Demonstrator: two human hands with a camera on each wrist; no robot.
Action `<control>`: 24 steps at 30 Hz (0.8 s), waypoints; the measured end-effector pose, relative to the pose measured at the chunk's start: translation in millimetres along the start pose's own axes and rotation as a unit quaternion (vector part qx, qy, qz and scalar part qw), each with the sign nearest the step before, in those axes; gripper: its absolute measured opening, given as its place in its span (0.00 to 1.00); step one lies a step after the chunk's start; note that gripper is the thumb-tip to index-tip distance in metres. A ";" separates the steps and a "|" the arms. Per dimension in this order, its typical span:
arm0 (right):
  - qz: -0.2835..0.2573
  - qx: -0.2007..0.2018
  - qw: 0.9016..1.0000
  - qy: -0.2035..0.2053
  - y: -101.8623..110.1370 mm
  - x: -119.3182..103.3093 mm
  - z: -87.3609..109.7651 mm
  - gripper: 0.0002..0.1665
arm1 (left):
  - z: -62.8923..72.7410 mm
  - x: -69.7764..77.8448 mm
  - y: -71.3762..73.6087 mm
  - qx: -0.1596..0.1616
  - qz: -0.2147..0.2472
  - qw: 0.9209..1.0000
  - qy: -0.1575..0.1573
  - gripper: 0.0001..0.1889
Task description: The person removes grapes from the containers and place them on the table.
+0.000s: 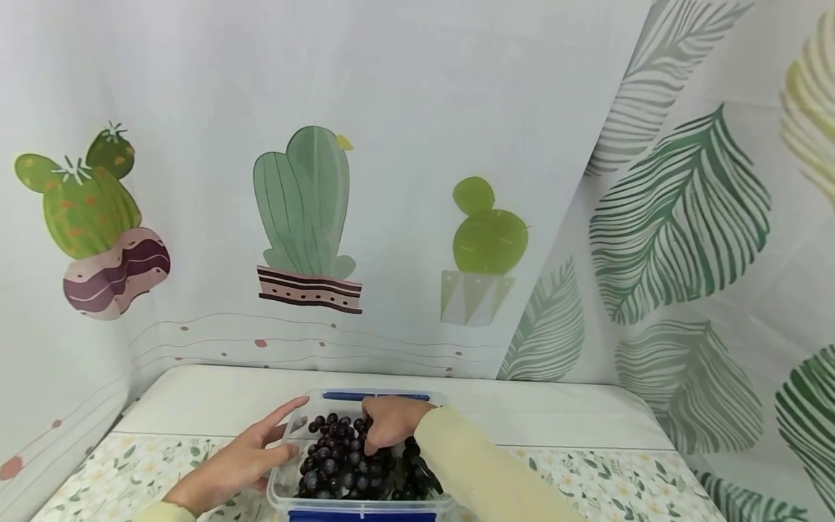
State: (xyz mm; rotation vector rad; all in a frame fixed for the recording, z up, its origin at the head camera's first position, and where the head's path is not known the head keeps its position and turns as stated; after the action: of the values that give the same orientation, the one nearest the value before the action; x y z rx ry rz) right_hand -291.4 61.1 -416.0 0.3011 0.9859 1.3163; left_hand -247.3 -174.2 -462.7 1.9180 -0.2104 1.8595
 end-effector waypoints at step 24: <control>0.283 0.194 0.927 0.151 -10.2 -28.2 34.7 0.26 | 1.3 0.5 -0.9 0.007 0.000 1.000 -0.005 0.39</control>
State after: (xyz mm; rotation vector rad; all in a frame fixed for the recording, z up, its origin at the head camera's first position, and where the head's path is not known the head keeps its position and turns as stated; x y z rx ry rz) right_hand -257.0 44.3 -390.8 0.7461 1.4980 1.7135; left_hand -245.8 -173.9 -462.4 1.9379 -0.2017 1.8559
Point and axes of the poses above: each hand's wrist, its own z-axis away from the middle knuckle, its own y-axis out of the back of the hand, x = y × z, the point moved 5 cm from there along -z, towards the middle knuckle, and after that the axes turned 15 degrees about -y, right-handed, at the moved point
